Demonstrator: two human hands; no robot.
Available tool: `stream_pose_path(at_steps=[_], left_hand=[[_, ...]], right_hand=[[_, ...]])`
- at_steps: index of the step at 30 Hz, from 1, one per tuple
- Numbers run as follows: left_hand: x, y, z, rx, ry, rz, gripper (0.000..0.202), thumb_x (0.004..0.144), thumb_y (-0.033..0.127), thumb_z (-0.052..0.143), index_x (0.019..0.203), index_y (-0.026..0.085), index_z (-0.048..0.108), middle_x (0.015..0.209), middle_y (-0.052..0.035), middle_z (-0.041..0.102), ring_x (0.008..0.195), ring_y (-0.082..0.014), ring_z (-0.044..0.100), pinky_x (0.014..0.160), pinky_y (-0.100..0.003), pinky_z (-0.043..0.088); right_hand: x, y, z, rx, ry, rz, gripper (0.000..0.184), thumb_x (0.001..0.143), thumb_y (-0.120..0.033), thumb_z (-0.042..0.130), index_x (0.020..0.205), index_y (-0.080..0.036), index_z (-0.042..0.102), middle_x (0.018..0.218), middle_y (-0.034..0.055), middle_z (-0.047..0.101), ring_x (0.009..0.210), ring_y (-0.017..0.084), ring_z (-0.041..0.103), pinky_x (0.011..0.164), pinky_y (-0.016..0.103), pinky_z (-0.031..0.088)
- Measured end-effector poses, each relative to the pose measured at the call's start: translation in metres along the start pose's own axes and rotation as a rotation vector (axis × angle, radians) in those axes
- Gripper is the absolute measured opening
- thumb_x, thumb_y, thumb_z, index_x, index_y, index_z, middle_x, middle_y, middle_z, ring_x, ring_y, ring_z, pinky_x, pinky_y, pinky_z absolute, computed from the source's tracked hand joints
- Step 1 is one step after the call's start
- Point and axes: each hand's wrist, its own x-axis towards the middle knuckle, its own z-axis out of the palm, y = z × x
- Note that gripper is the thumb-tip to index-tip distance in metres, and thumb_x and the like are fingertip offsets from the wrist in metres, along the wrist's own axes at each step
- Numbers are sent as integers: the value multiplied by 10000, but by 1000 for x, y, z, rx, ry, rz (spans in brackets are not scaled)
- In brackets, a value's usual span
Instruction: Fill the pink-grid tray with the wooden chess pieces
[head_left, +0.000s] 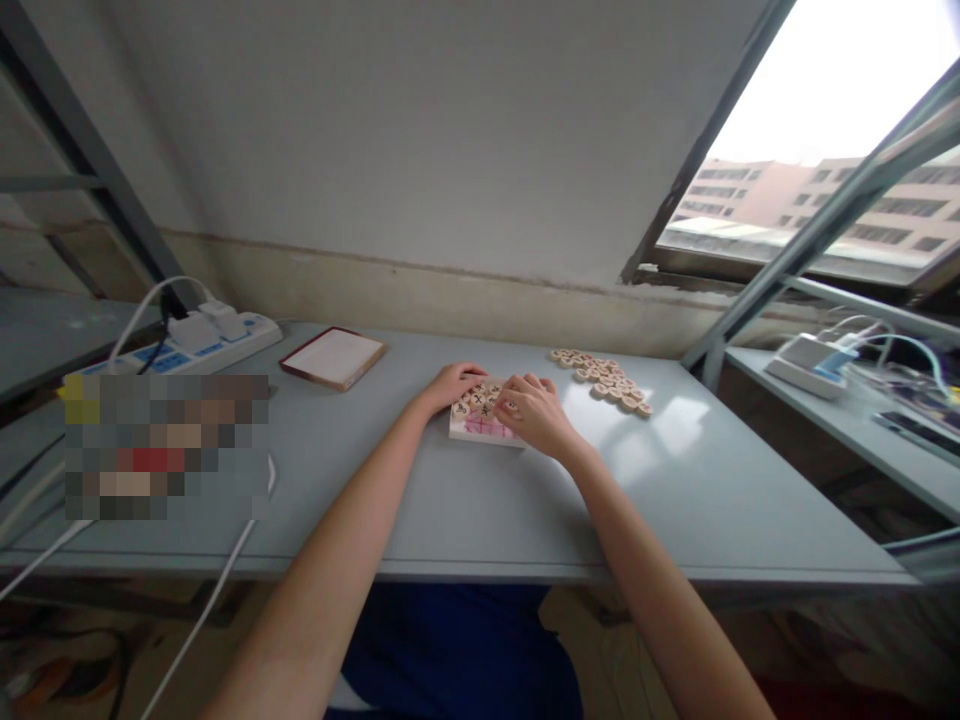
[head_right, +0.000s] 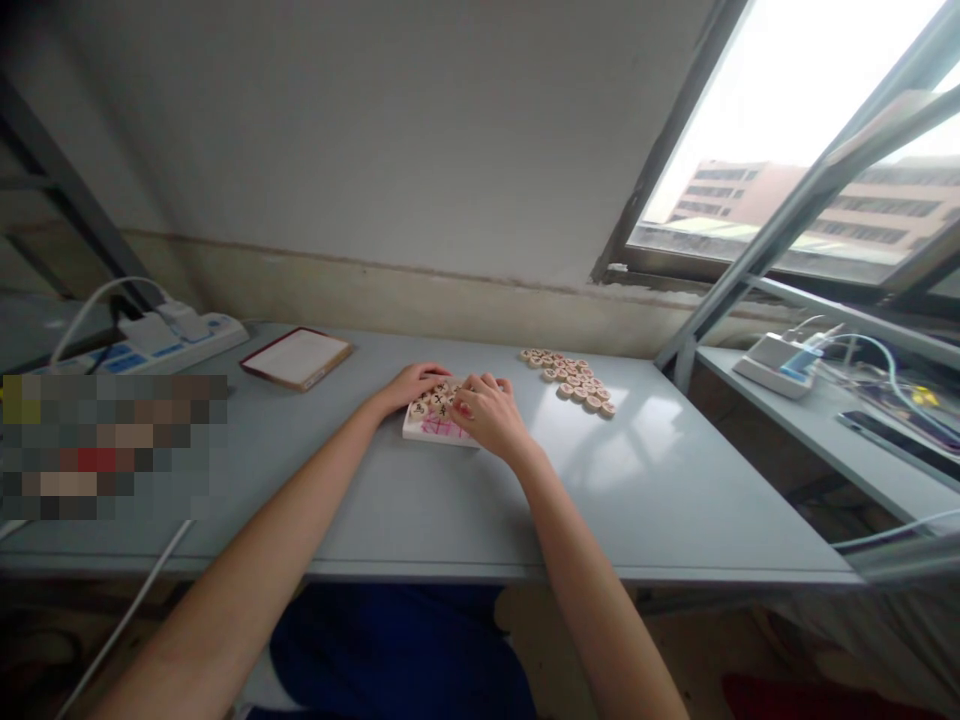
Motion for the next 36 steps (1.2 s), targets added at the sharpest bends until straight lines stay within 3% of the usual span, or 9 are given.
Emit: stream_pose_path(at_steps=[9, 14, 20, 36], left_hand=[[2, -6, 2, -17, 24, 18, 331, 747, 338, 430, 886, 109, 625, 886, -74, 646, 811, -157, 568, 733, -245, 428], [3, -8, 3, -15, 28, 27, 344, 743, 363, 436, 879, 106, 620, 901, -84, 640, 840, -167, 564, 753, -249, 419], [0, -4, 1, -38, 15, -3, 345, 738, 359, 444, 888, 102, 618, 911, -86, 640, 831, -168, 566, 729, -247, 425], [-2, 0, 2, -36, 29, -25, 312, 727, 311, 469, 897, 98, 621, 907, -79, 642, 822, -158, 567, 737, -252, 432]], right_hand=[[1, -5, 5, 61, -60, 28, 273, 835, -377, 427, 708, -216, 607, 806, 32, 548, 812, 169, 426, 711, 302, 226], [4, -6, 9, 145, -72, 13, 214, 825, -342, 448, 734, -227, 604, 821, 13, 571, 853, 159, 446, 713, 285, 224], [2, 10, 3, 71, 1, 198, 191, 802, -269, 442, 697, -203, 588, 728, 11, 585, 747, 155, 471, 665, 279, 220], [0, 9, 6, -49, 126, 157, 311, 838, -307, 405, 614, -200, 591, 665, 0, 623, 699, 155, 450, 689, 301, 198]])
